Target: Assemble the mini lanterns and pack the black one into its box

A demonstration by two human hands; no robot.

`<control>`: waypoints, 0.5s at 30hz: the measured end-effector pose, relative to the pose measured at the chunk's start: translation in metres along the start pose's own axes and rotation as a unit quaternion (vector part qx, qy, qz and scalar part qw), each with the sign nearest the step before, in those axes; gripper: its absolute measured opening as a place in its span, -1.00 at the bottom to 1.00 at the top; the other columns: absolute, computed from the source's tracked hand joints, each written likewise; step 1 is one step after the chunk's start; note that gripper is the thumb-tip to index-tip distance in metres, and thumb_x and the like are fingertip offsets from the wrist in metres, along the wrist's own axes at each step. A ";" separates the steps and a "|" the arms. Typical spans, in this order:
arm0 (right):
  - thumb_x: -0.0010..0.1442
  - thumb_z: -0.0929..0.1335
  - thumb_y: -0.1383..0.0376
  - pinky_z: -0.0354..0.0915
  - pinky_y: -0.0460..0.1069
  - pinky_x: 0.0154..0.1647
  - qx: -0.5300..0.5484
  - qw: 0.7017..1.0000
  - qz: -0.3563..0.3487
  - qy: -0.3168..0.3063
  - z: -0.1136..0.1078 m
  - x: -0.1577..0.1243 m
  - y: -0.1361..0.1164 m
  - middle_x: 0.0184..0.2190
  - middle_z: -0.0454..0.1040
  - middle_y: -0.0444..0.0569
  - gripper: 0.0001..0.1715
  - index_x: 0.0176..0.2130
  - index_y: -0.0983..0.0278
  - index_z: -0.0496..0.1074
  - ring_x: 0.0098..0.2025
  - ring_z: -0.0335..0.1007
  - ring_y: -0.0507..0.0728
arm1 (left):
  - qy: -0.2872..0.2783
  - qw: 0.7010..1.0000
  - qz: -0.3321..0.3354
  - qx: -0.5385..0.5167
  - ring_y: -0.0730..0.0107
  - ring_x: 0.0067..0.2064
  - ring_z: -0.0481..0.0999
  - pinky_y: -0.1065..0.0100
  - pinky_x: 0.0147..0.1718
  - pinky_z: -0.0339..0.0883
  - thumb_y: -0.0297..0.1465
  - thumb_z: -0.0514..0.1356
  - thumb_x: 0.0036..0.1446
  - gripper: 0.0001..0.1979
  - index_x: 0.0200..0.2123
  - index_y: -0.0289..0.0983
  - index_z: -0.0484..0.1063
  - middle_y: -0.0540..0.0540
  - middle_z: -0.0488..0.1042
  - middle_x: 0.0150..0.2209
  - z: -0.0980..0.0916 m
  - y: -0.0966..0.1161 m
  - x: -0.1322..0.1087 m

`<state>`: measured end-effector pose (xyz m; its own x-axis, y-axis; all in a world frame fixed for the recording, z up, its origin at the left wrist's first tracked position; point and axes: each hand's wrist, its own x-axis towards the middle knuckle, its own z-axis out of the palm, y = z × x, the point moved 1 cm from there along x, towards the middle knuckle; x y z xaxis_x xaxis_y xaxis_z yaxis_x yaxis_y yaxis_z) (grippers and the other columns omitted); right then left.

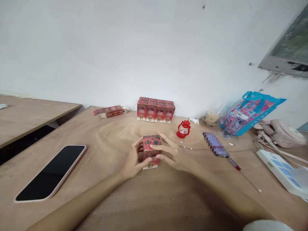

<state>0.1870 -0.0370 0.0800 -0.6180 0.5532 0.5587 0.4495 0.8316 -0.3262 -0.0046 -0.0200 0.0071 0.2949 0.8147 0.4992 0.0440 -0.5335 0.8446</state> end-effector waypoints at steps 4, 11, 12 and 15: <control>0.20 0.29 0.24 0.17 0.16 0.17 0.036 0.999 0.034 0.019 0.012 -0.008 -0.003 0.24 -0.02 0.13 -0.59 0.06 0.18 0.24 0.22 0.10 0.19 | -0.036 0.998 -0.033 -0.042 -0.03 0.19 0.21 0.03 0.01 0.31 -0.26 0.29 -0.06 -0.08 0.23 -0.15 -0.24 -0.30 0.00 0.25 0.004 0.004 0.000; 0.06 0.41 0.16 0.32 0.17 0.04 -0.015 0.952 0.093 0.293 -0.073 0.016 0.030 0.11 0.13 0.10 -0.16 0.21 0.13 -0.03 0.18 0.11 0.25 | 0.020 0.991 -0.133 -0.012 0.09 0.21 0.19 0.02 0.18 0.03 -0.13 0.14 0.05 -0.39 0.13 -0.22 0.08 -0.22 0.24 0.15 -0.007 0.001 0.010; 0.05 0.41 0.15 0.25 0.20 0.10 -0.063 0.920 0.073 0.380 -0.096 0.021 0.040 0.13 0.08 0.11 -0.12 0.21 0.15 -0.07 0.22 0.04 0.26 | 0.025 0.987 -0.158 -0.006 0.11 0.19 0.22 0.05 0.17 0.05 -0.12 0.10 0.07 -0.50 0.04 -0.22 0.20 -0.20 0.30 0.11 -0.009 -0.001 0.012; 0.04 0.40 0.19 0.15 0.21 0.16 -0.197 0.824 0.057 0.529 -0.151 0.031 0.080 0.19 -0.08 0.17 -0.10 0.22 0.22 -0.10 0.26 -0.08 0.27 | 0.017 0.982 -0.190 0.013 0.15 0.09 0.33 0.14 0.09 0.17 -0.15 0.07 0.07 -0.67 -0.17 -0.22 0.34 -0.14 0.41 -0.01 -0.011 -0.007 0.014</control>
<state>0.3011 0.0397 0.1864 0.2559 0.1007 0.9614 0.7688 0.5818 -0.2655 -0.0114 -0.0020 0.0107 0.2211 0.9627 0.1559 0.1690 -0.1953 0.9661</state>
